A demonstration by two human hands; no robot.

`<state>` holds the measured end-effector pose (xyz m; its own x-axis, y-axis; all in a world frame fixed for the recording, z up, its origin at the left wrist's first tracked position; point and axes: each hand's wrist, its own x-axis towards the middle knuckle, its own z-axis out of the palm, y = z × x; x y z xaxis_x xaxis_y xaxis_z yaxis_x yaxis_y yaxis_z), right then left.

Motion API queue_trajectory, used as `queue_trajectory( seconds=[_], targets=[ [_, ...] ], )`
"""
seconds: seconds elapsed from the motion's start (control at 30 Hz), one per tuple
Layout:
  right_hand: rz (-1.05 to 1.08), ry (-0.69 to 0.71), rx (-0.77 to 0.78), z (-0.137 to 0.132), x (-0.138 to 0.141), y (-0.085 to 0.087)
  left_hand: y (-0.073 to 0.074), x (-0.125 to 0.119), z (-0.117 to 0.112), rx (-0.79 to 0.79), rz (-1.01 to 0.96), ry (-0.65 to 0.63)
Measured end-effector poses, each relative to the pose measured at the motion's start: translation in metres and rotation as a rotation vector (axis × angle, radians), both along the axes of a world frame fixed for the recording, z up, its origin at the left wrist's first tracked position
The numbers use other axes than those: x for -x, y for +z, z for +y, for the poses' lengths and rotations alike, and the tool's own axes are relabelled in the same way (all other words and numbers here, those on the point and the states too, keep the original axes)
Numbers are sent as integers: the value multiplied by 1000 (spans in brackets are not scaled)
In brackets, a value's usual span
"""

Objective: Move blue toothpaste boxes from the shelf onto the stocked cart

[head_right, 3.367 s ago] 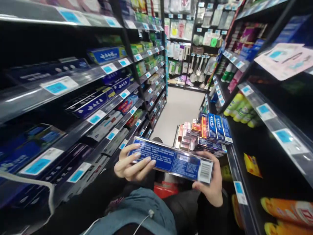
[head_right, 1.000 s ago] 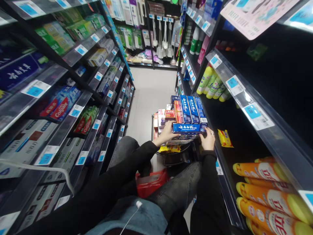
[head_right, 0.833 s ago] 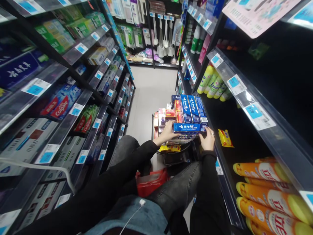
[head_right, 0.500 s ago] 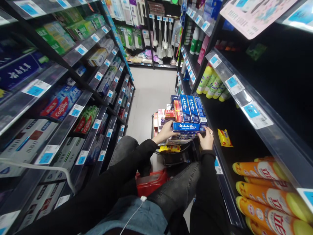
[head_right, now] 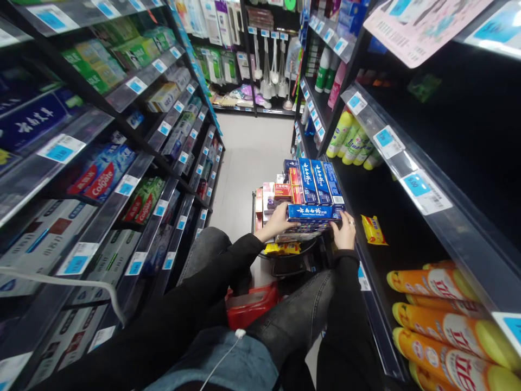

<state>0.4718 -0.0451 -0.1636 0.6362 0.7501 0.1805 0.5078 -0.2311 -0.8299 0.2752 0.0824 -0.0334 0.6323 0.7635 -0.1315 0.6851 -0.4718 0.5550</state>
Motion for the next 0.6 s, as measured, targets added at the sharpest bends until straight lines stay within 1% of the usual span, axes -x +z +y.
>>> queue_trajectory(
  seconds=[0.13, 0.27, 0.33, 0.43, 0.53, 0.6],
  targets=[
    [-26, -5, 20, -1, 2, 1, 2, -1, -3, -13, 38, 12],
    [-81, -36, 22, -4, 10, 5, 7, -1, -6, 20, 61, 33],
    [-99, -57, 10, -6, 15, 11, 10, 0, -7, 41, 76, 46],
    [-132, -117, -10, -6, 17, 24, 16, 3, -10, 83, 77, 63],
    [-172, -176, -45, -9, 13, 42, 28, 12, -17, 97, 52, 103],
    [-196, -198, -77, -19, 13, 54, 46, 26, -24, 48, -4, 128]
  ],
)
